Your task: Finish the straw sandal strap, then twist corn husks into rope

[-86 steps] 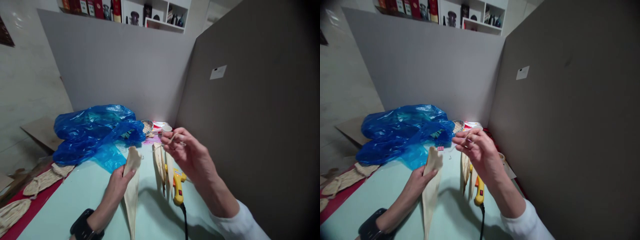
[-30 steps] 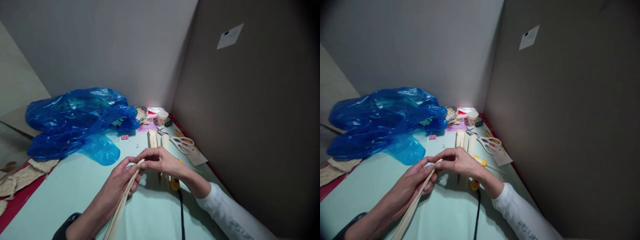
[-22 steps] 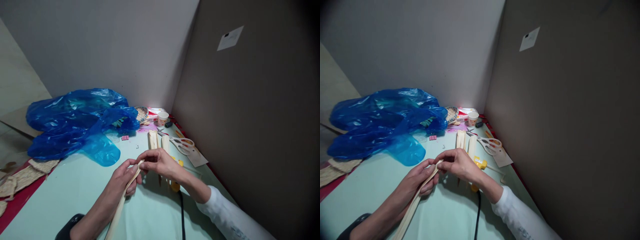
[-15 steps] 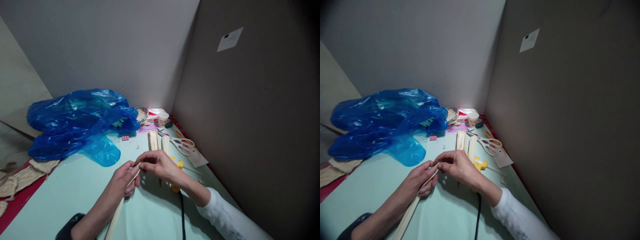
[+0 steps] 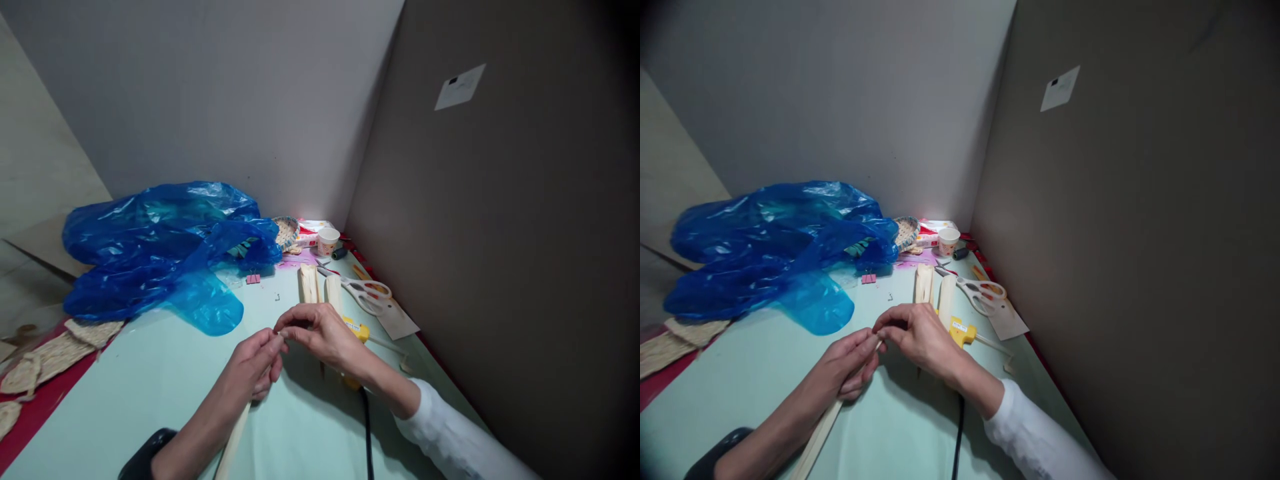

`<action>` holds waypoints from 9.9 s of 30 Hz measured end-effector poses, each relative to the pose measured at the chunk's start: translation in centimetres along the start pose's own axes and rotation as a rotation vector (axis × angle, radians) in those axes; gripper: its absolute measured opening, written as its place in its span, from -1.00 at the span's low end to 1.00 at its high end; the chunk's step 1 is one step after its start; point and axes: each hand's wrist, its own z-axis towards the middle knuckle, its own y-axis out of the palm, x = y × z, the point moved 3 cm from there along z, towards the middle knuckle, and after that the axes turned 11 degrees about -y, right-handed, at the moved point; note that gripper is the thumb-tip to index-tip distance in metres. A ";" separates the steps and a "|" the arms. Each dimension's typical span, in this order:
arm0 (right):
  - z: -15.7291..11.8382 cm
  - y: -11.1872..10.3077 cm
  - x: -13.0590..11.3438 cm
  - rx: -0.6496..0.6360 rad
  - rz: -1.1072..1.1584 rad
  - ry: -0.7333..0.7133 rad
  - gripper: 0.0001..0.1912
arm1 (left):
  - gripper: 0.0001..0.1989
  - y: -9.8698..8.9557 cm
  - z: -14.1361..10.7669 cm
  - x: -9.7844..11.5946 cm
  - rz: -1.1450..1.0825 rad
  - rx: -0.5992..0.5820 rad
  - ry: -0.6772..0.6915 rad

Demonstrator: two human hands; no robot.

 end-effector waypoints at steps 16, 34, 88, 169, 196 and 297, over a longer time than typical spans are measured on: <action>2.4 -0.4 0.4 -0.194 -0.136 -0.098 -0.86 | -0.69 -0.4 -0.2 0.3 -0.089 0.065 0.055; 15.0 3.0 6.7 -0.278 -0.837 0.080 -0.68 | -0.68 -3.5 -0.1 1.5 -0.264 0.305 0.203; -0.9 -3.0 -1.2 0.187 0.543 0.081 -0.78 | -0.69 0.5 -2.7 2.0 0.168 0.227 0.189; -2.7 4.8 -1.5 0.095 0.215 0.153 -0.84 | -0.61 -1.8 -5.5 1.1 -0.020 0.181 0.247; -3.0 4.8 -1.9 0.110 0.207 0.264 -0.85 | -0.68 -0.9 -5.5 0.9 0.112 0.325 0.299; -2.8 5.1 -1.8 0.183 1.177 0.373 -0.77 | -0.84 -0.8 -4.8 0.5 -0.486 -0.243 0.276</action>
